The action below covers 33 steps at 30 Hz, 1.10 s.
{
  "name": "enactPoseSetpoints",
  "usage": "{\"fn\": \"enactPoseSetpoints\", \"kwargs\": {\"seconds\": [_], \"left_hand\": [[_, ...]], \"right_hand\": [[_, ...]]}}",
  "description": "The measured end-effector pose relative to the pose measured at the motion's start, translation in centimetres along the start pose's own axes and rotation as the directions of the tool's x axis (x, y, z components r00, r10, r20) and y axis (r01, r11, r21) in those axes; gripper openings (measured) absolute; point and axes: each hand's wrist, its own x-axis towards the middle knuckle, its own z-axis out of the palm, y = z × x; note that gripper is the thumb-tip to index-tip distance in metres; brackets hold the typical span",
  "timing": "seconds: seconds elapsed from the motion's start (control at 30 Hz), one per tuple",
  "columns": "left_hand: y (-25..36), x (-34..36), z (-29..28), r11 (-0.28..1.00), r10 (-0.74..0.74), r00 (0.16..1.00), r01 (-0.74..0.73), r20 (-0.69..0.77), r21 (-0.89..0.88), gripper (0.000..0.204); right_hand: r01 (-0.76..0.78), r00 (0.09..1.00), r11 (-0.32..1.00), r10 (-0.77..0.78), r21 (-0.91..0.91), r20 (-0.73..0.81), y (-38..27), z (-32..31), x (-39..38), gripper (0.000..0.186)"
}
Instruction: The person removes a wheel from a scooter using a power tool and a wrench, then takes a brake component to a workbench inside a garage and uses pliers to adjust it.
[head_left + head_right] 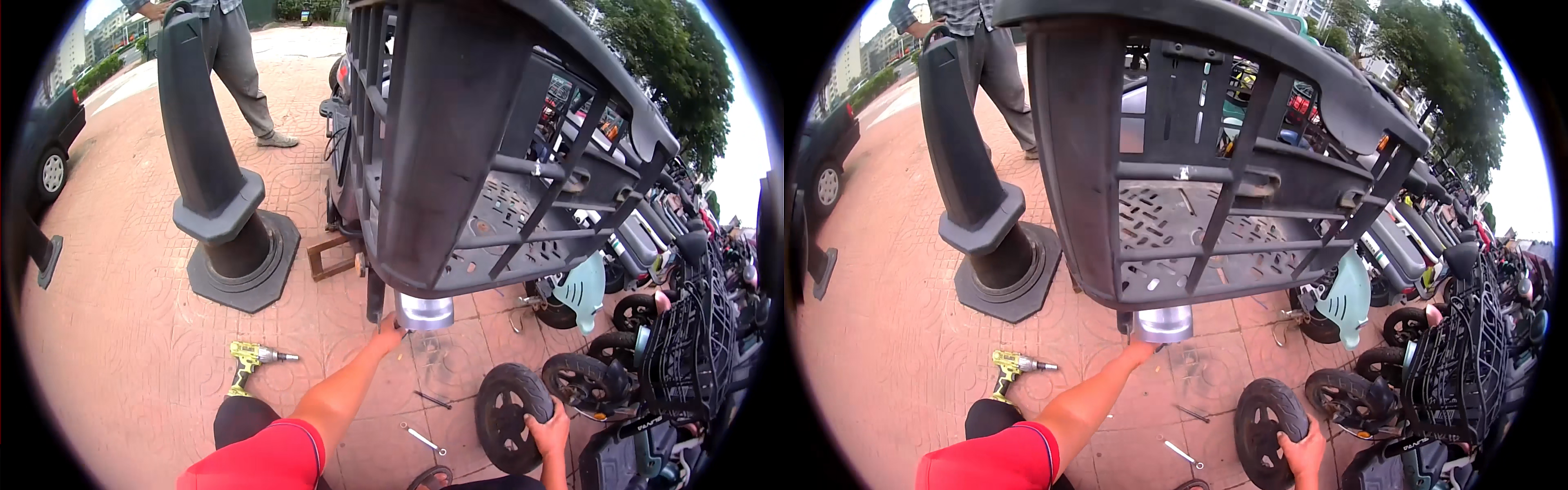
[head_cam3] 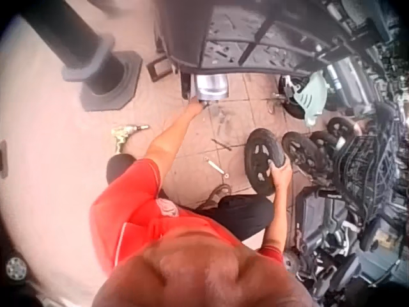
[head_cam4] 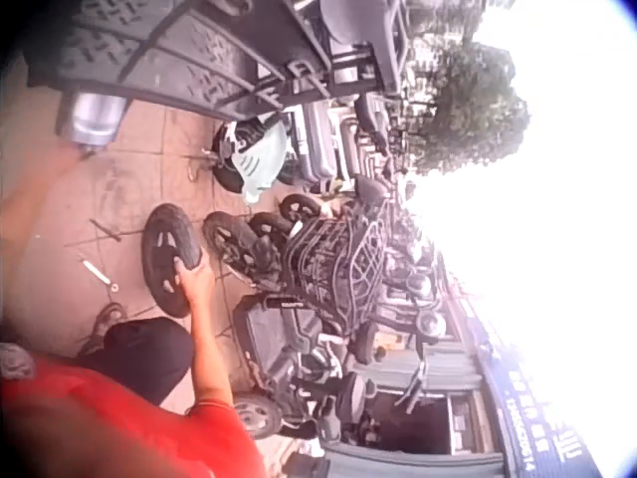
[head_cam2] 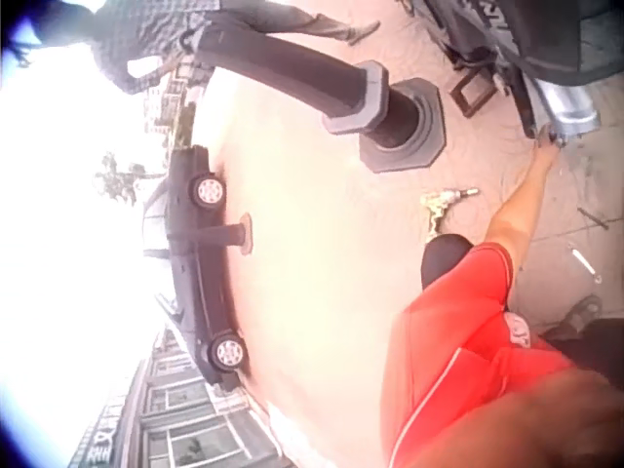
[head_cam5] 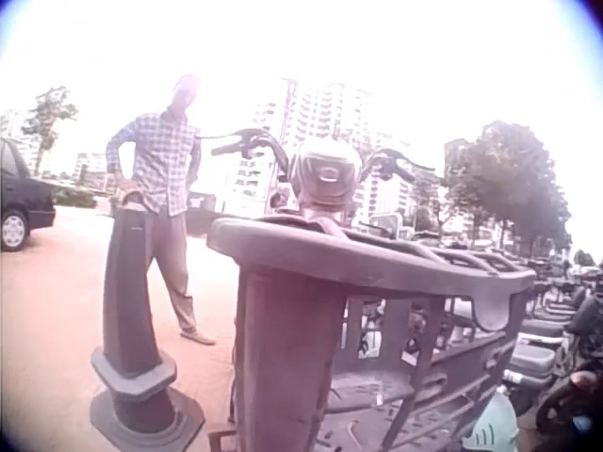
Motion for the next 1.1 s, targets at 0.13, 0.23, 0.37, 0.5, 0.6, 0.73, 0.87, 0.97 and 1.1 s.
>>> {"fn": "enactPoseSetpoints", "kwargs": {"seconds": [0.13,0.23,0.37,0.5,0.6,0.73,0.87,0.97,1.1], "left_hand": [[-5.9,1.5,-4.8,0.994,0.106,0.991,-0.103,-0.076,0.047,0.046],[-4.2,1.8,-2.0,0.989,0.057,0.998,-0.050,-0.040,0.140,0.045],[-4.2,1.4,-2.5,0.977,0.054,0.998,-0.044,-0.044,0.208,0.043],[-1.9,0.3,-1.6,0.992,0.025,0.999,-0.020,-0.035,0.123,0.041],[-2.3,0.9,-2.6,0.990,0.093,0.992,-0.084,-0.083,0.114,0.041],[-2.9,1.4,-2.5,0.978,0.169,0.976,-0.149,-0.135,0.145,0.040],[-3.9,2.3,-3.8,0.956,0.175,0.975,-0.135,-0.138,0.260,0.042],[-3.4,2.0,-4.5,0.903,0.238,0.969,-0.195,-0.068,0.382,0.037],[0.4,0.5,-2.9,0.967,-0.027,0.981,-0.023,0.193,0.255,0.044]], "right_hand": [[0.023,0.997,0.999,-0.027,0.045,0.076,-4.4,2.5,0.5,0.079],[0.090,0.996,0.994,-0.089,-0.054,0.005,-1.0,2.9,1.2,0.076],[-0.010,0.997,1.000,0.012,-0.024,0.076,-3.7,2.2,0.7,0.078],[0.051,0.999,0.993,-0.050,-0.104,0.008,-1.6,2.1,0.4,0.078],[0.029,0.999,0.996,-0.027,-0.089,0.031,-2.4,2.3,0.5,0.079],[0.007,0.999,0.998,-0.004,-0.065,0.049,-2.5,2.2,0.5,0.080],[0.021,0.997,1.000,-0.019,-0.016,0.075,-2.5,2.4,1.2,0.081],[0.016,0.998,1.000,-0.014,-0.023,0.067,-2.2,2.5,1.3,0.080],[-0.006,0.998,0.999,0.009,-0.042,0.062,-0.6,1.6,0.9,0.077]]}}
